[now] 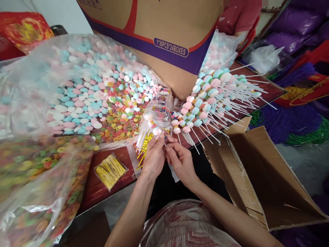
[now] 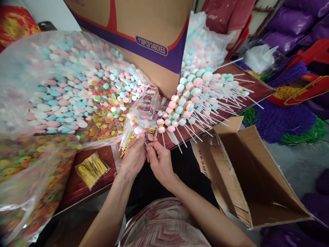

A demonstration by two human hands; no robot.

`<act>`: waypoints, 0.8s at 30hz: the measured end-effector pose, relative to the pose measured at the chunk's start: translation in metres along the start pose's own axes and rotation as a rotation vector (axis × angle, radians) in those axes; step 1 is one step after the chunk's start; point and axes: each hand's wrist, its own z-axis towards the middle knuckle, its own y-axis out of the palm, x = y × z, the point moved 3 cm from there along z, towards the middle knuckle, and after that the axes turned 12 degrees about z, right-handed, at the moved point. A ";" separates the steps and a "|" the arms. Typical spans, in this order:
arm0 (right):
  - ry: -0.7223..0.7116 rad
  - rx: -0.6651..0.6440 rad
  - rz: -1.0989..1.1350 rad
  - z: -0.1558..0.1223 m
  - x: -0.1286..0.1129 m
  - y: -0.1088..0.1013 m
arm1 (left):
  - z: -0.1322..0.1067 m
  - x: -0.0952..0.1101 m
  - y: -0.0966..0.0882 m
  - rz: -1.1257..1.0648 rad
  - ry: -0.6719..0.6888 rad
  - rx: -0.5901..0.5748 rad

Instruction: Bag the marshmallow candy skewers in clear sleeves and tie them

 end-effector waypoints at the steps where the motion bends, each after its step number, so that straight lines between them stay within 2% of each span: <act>1: 0.021 -0.012 0.007 0.001 0.001 0.000 | -0.001 0.000 -0.002 0.016 -0.002 0.009; 6: 0.174 -0.083 0.041 -0.007 -0.003 -0.002 | -0.004 0.003 -0.007 0.019 -0.038 0.015; 13: 0.177 -0.033 0.192 -0.013 0.002 0.003 | -0.017 -0.011 0.002 0.079 -0.008 0.129; 17: 0.192 -0.046 0.163 -0.004 -0.004 0.005 | -0.025 -0.009 0.001 0.108 -0.009 0.082; 19: 0.234 -0.048 0.233 -0.001 -0.008 0.010 | -0.031 -0.005 -0.004 0.117 0.011 0.056; 22: 0.377 -0.054 0.485 -0.007 -0.008 0.025 | -0.043 0.005 -0.017 0.062 0.027 -0.006; 24: 0.470 -0.088 0.602 -0.016 -0.006 0.038 | -0.051 0.012 -0.030 0.012 0.048 0.022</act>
